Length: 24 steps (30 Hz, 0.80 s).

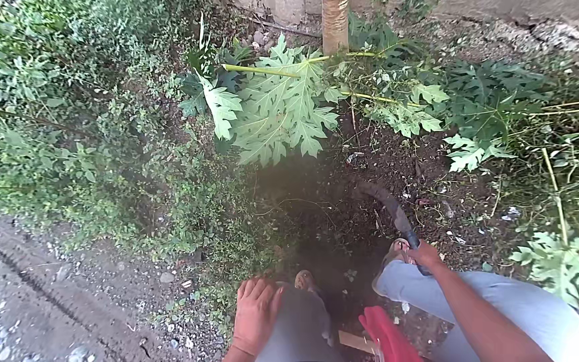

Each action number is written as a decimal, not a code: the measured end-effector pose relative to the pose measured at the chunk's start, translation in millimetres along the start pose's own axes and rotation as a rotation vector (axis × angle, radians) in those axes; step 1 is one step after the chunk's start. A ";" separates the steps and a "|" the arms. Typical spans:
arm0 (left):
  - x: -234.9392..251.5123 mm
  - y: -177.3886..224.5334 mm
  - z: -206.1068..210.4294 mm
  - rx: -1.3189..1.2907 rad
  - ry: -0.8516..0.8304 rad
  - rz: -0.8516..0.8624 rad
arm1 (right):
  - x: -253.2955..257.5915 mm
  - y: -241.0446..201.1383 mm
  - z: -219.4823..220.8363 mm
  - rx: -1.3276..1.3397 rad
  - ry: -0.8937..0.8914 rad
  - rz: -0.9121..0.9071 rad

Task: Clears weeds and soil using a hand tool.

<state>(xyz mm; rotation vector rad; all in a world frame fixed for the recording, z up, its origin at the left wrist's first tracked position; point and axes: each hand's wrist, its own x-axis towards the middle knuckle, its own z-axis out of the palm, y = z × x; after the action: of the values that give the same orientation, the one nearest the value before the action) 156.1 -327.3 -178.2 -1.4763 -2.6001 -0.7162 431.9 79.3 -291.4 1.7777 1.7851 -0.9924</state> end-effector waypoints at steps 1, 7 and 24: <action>-1.0 -0.3 0.3 -0.003 0.004 -0.003 | 2.2 -6.3 -1.4 0.113 0.048 0.004; 1.1 1.5 -0.8 0.022 0.029 -0.016 | 21.5 -94.1 28.4 0.938 0.242 0.093; 1.8 -0.3 -0.9 -0.006 -0.002 -0.044 | 42.3 -107.9 59.8 0.762 0.183 0.092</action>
<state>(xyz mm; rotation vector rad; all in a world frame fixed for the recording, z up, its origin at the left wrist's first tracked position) 154.7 -326.4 -177.0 -1.4269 -2.6416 -0.7279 311.8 72.1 -341.5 2.4275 1.4972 -1.6656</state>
